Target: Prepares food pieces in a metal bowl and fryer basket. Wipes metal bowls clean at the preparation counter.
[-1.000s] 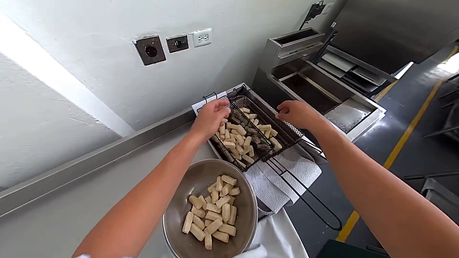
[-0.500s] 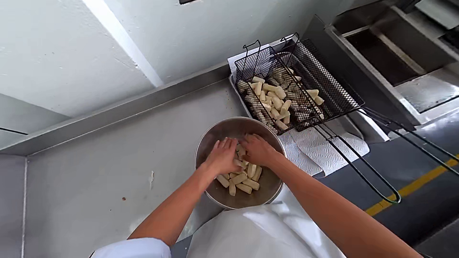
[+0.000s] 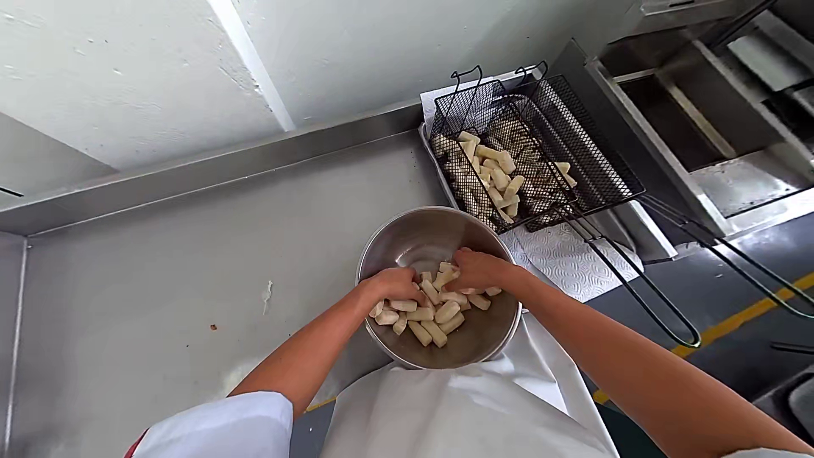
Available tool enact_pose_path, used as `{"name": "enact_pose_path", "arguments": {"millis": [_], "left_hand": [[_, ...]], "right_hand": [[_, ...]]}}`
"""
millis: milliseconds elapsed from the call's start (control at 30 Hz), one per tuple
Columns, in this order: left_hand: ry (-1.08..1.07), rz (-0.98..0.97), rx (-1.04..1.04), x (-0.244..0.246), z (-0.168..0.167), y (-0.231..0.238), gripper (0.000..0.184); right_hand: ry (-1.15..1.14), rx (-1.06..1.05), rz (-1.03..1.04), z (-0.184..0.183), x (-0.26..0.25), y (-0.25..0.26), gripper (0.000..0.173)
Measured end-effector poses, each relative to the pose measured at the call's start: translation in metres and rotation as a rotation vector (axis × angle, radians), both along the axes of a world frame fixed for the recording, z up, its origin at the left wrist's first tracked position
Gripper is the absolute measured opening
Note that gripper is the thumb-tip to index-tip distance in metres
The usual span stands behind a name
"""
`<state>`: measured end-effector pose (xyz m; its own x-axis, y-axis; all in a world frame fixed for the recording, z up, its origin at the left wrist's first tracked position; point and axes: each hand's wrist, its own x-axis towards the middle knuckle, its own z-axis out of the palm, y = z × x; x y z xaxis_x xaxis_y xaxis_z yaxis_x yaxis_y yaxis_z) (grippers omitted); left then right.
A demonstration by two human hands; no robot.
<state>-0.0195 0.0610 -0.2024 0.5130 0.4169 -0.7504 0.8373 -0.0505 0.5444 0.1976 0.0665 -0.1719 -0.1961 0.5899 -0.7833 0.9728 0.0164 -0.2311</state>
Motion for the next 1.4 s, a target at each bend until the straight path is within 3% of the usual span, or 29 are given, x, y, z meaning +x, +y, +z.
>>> {"name": "enact_pose_path", "arguments": {"millis": [100, 233, 367, 433, 533, 633, 700, 800, 900, 1000, 1100, 1233, 1333, 1400], "left_hand": [[-0.019, 0.089, -0.086, 0.001, -0.002, 0.005, 0.075], [-0.050, 0.021, -0.152, 0.001, -0.004, 0.007, 0.059], [-0.104, 0.007, -0.085, -0.003, -0.001, 0.003, 0.058], [-0.122, 0.037, -0.054, -0.006, 0.000, 0.002, 0.054], [-0.232, 0.291, -0.075, -0.012, 0.010, 0.006, 0.040], [-0.477, 0.715, -0.160, -0.019, 0.037, 0.004, 0.030], [-0.612, 0.862, -0.076, -0.019, 0.056, 0.001, 0.033], [-0.703, 0.802, 0.068, -0.020, 0.076, 0.001, 0.049], [-0.749, 0.757, 0.077, -0.015, 0.094, -0.006, 0.059], [-0.834, 0.943, -0.051, -0.004, 0.098, -0.013, 0.058], [-0.932, 1.140, -0.132, -0.002, 0.089, -0.015, 0.046], [-1.057, 1.220, -0.101, 0.003, 0.087, -0.024, 0.044], [-1.047, 1.264, 0.050, 0.006, 0.092, -0.026, 0.050], [-1.053, 1.331, 0.095, 0.007, 0.095, -0.024, 0.044]], "right_hand": [[-0.012, -0.075, -0.157, 0.000, 0.001, 0.000, 0.089], [0.215, -0.151, -0.328, -0.002, 0.004, -0.016, 0.061], [0.274, -0.148, -0.276, 0.008, 0.010, -0.030, 0.079], [0.389, -0.179, -0.458, 0.004, 0.014, -0.041, 0.072], [0.649, -0.214, -0.863, 0.003, 0.011, -0.051, 0.043], [1.036, -0.249, -1.092, 0.021, 0.001, -0.049, 0.032], [1.217, -0.176, -1.103, 0.034, -0.007, -0.044, 0.038], [1.278, -0.002, -1.053, 0.057, -0.019, -0.038, 0.039], [1.206, 0.125, -0.907, 0.071, -0.029, -0.040, 0.057], [1.004, 0.269, -0.695, 0.081, -0.033, -0.045, 0.067], [0.851, 0.367, -0.628, 0.090, -0.033, -0.048, 0.058], [1.065, 0.261, -0.937, 0.090, -0.032, -0.051, 0.028], [0.991, 0.352, -0.857, 0.085, -0.029, -0.052, 0.025], [0.931, 0.398, -0.752, 0.087, -0.029, -0.054, 0.027]]}}
